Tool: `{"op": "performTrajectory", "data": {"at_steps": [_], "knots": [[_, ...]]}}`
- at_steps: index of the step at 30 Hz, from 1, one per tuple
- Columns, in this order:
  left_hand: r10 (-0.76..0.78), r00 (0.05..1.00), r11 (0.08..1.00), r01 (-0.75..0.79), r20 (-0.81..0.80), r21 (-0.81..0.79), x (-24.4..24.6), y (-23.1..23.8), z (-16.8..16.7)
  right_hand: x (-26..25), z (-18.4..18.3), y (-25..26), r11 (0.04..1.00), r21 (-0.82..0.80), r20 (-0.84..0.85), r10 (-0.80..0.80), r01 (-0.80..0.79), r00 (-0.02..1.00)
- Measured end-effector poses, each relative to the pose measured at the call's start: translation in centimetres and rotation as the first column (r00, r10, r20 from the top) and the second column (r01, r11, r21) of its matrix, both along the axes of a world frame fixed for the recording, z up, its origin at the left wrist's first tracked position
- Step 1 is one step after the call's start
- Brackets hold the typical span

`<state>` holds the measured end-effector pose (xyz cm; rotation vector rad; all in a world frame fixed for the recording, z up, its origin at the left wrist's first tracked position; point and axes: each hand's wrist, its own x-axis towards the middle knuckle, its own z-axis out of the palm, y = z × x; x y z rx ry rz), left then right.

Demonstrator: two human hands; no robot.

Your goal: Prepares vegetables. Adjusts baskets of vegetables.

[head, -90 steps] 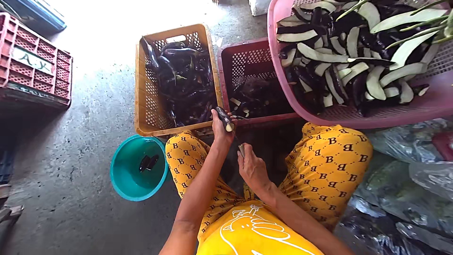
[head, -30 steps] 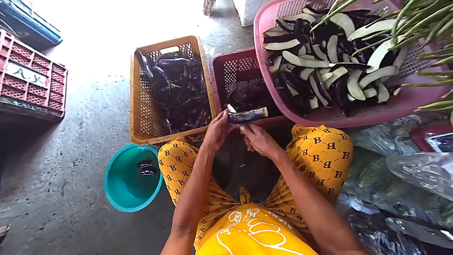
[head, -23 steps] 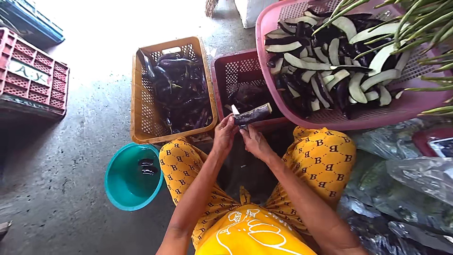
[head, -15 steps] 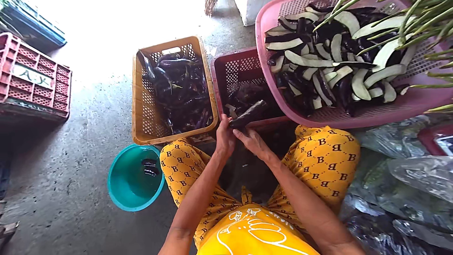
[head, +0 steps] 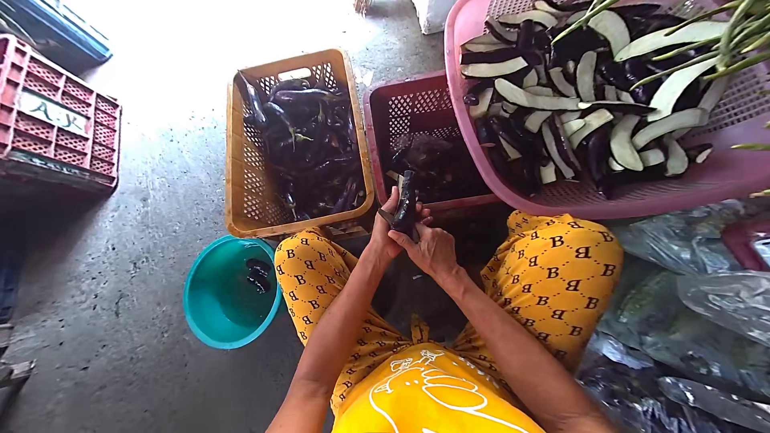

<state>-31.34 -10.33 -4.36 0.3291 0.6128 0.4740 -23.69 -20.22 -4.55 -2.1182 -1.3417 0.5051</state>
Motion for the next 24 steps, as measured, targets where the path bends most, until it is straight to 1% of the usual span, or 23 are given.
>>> {"op": "performTrajectory", "data": {"at_steps": [1,3,4,6,7,8,9,11,12,13,14,15,17,18,20,21,22,23,24], "knots": [[-0.008,1.0,1.0,0.008,0.007,0.009,-0.1,0.2,0.0,0.1,-0.1,-0.1,1.0,0.012,0.026,0.003,-0.003,1.0],[0.037,0.999,0.997,-0.035,-0.03,0.067,-0.1,0.2,0.3,0.4,0.0,-0.2,1.0,0.01,0.059,0.009,-0.01,0.998],[0.079,0.996,0.989,-0.072,-0.051,0.128,-0.1,0.1,0.4,0.6,0.1,-0.2,1.0,-0.002,0.066,0.013,-0.013,0.998],[0.167,0.984,0.942,-0.141,-0.064,0.305,-0.2,0.0,0.4,1.0,0.8,-0.1,0.997,-0.072,0.013,0.029,-0.028,0.999],[0.199,0.978,0.922,-0.167,-0.059,0.35,-0.2,0.0,0.4,1.1,1.1,-0.1,0.995,-0.094,-0.018,0.043,-0.045,0.999],[0.216,0.974,0.917,-0.181,-0.063,0.354,-0.3,0.0,0.4,1.2,1.2,-0.2,0.993,-0.099,-0.038,0.064,-0.067,0.997],[0.228,0.969,0.926,-0.185,-0.095,0.329,-0.4,0.1,0.3,1.1,1.1,-0.4,0.993,-0.069,-0.031,0.092,-0.094,0.995],[0.26,0.946,0.938,-0.201,-0.195,0.281,-0.6,1.2,-0.3,0.4,0.8,-0.9,0.989,0.033,0.026,0.146,-0.147,0.989],[0.292,0.927,0.926,-0.213,-0.235,0.31,-0.7,1.5,-0.5,0.2,0.8,-1.1,0.988,0.041,0.017,0.148,-0.149,0.989],[0.303,0.912,0.906,-0.186,-0.276,0.379,-0.7,1.5,-0.4,0.5,1.1,-1.2,0.993,0.022,-0.038,0.118,-0.117,0.992],[0.283,0.911,0.88,-0.123,-0.299,0.459,-0.7,1.5,0.0,1.3,1.7,-0.8,0.998,-0.015,-0.152,0.057,-0.06,0.987],[0.242,0.916,0.856,-0.046,-0.32,0.515,-0.7,1.4,0.3,2.2,2.0,-0.2,0.999,-0.041,-0.295,-0.023,0.011,0.955],[0.108,0.924,0.823,0.124,-0.366,0.555,-1.0,0.8,0.2,3.9,1.6,0.8,0.988,-0.024,-0.549,-0.139,0.151,0.824],[0.037,0.925,0.812,0.193,-0.379,0.551,-1.2,0.4,0.1,4.3,1.2,1.0,0.979,0.007,-0.654,-0.15,0.205,0.742],[-0.082,0.923,0.783,0.293,-0.375,0.549,-1.4,0.1,0.1,4.5,1.2,1.2,0.955,0.036,-0.833,-0.133,0.293,0.537],[-0.119,0.925,0.774,0.314,-0.361,0.55,-1.4,0.2,0.2,4.4,1.3,1.3,0.942,0.027,-0.885,-0.133,0.335,0.446],[-0.14,0.927,0.778,0.32,-0.348,0.54,-1.4,0.3,0.3,4.4,1.5,1.4,0.929,0.013,-0.914,-0.14,0.37,0.382],[-0.148,0.93,0.796,0.314,-0.337,0.517,-1.4,0.3,0.3,4.5,1.6,1.3,0.918,-0.003,-0.928,-0.15,0.397,0.34],[-0.147,0.932,0.821,0.302,-0.332,0.485,-1.4,0.3,0.4,4.6,1.7,1.2,0.914,-0.017,-0.933,-0.161,0.406,0.323]]}}
